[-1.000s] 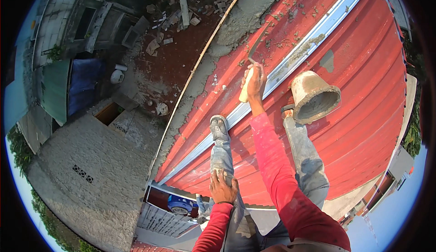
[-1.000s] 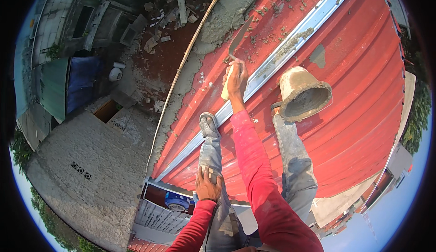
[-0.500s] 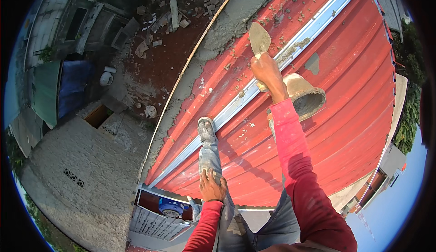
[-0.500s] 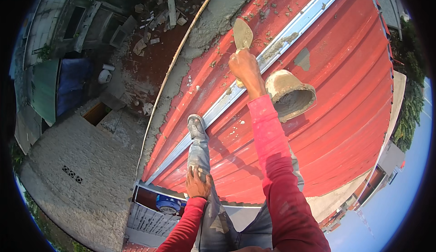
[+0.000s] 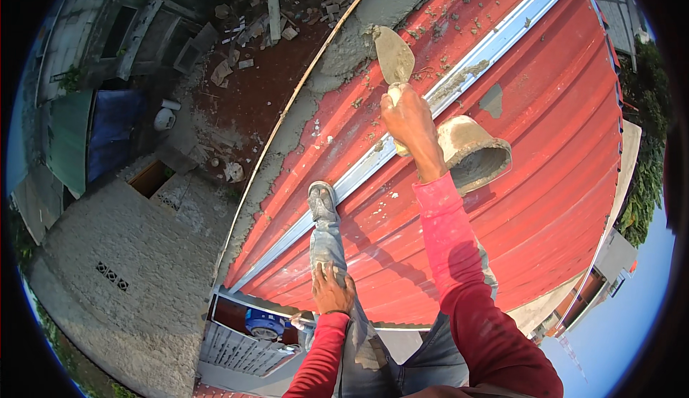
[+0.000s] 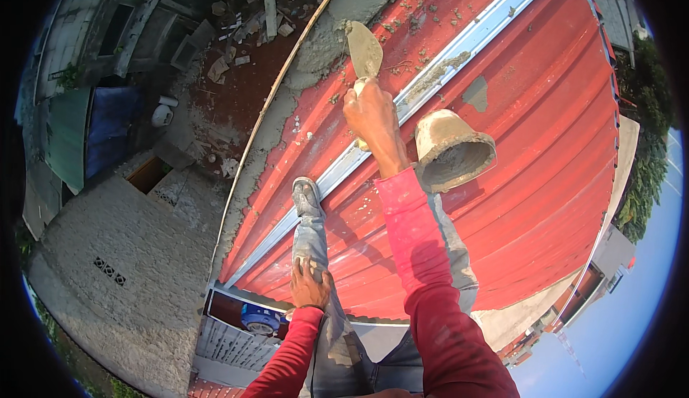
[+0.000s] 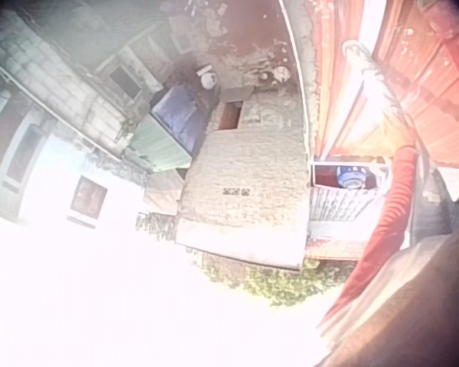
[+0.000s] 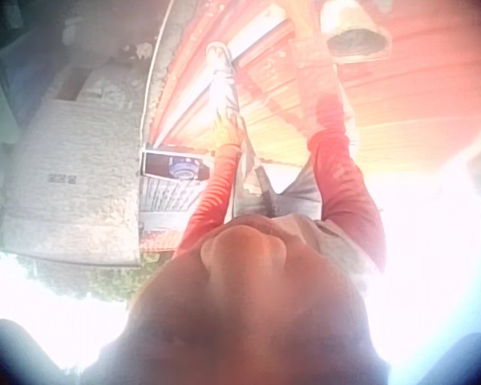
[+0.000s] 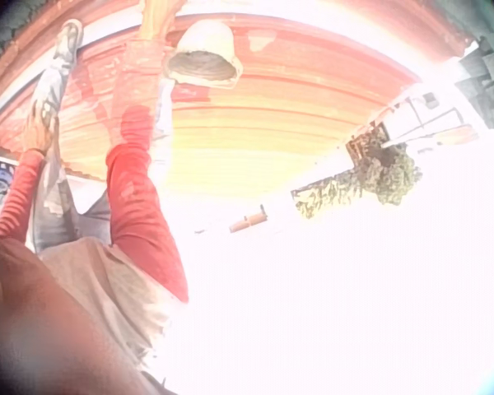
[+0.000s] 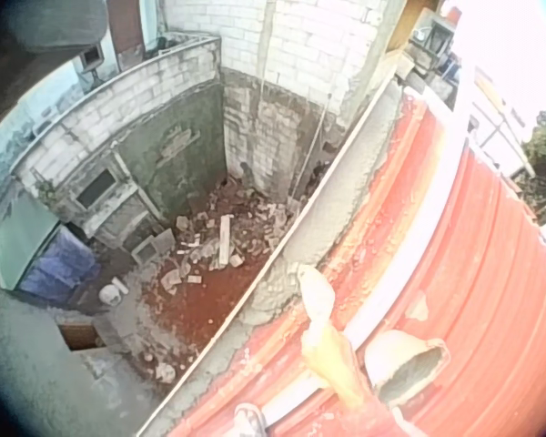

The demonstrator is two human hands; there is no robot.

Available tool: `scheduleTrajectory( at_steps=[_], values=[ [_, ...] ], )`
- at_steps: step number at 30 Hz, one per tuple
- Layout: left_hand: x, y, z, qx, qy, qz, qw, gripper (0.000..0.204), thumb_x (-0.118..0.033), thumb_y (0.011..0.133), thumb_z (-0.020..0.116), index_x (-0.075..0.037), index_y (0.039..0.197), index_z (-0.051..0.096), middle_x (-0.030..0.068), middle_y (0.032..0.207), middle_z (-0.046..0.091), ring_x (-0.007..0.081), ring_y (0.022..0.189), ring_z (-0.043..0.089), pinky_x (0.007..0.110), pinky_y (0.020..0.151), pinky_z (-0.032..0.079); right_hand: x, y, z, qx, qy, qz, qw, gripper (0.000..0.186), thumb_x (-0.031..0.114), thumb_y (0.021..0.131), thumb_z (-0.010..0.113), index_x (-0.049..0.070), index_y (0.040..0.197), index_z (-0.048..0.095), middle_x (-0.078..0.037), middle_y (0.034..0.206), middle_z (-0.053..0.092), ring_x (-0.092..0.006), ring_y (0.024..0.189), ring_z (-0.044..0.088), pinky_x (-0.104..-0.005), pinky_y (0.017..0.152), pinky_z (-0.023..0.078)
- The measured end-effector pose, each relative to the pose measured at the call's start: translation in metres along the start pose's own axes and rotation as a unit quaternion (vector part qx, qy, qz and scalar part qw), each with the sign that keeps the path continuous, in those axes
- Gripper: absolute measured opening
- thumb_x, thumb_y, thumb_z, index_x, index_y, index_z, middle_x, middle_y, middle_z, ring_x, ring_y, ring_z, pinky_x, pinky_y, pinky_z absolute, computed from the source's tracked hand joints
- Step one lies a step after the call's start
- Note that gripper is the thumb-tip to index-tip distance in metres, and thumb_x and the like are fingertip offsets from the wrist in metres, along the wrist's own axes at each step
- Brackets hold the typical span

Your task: The person scoops cement from a bucket with a trowel and applies it to the seam of a red corrugated metal roof. They repeatedly smooth the cement along the seam while standing on the roof.

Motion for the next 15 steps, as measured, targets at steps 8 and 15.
scheduleTrajectory(
  at_steps=[8,15],
  values=[
    [0.001,0.004,0.003,-0.004,-0.008,0.009,1.0,0.068,-0.034,0.091,0.069,-0.015,0.153,0.051,0.0223,0.162,0.043,0.0469,0.149,0.041,0.055,0.12,0.037,-0.059,-0.027,0.063,-0.002,0.282,0.098,0.954,0.037,0.035,0.106,0.051,0.0,0.117,0.058,-0.027,0.087,0.067,-0.0465,0.08,0.068,-0.0545,0.074,0.054],
    [0.001,0.002,0.005,-0.006,0.007,0.012,1.0,0.069,-0.036,0.09,0.069,-0.016,0.154,0.052,0.0212,0.162,0.044,0.0443,0.149,0.042,0.053,0.121,0.037,-0.036,0.003,0.134,-0.047,0.233,-0.003,0.971,0.038,0.04,0.109,0.052,0.003,0.116,0.056,-0.028,0.093,0.071,-0.0521,0.09,0.068,-0.0582,0.079,0.052]
  ],
)
Point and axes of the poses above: each hand's wrist, its own y-axis towards the middle knuckle, its own z-axis out of the palm, x = y × z, the point moved 7 cm from there along y, towards the middle knuckle
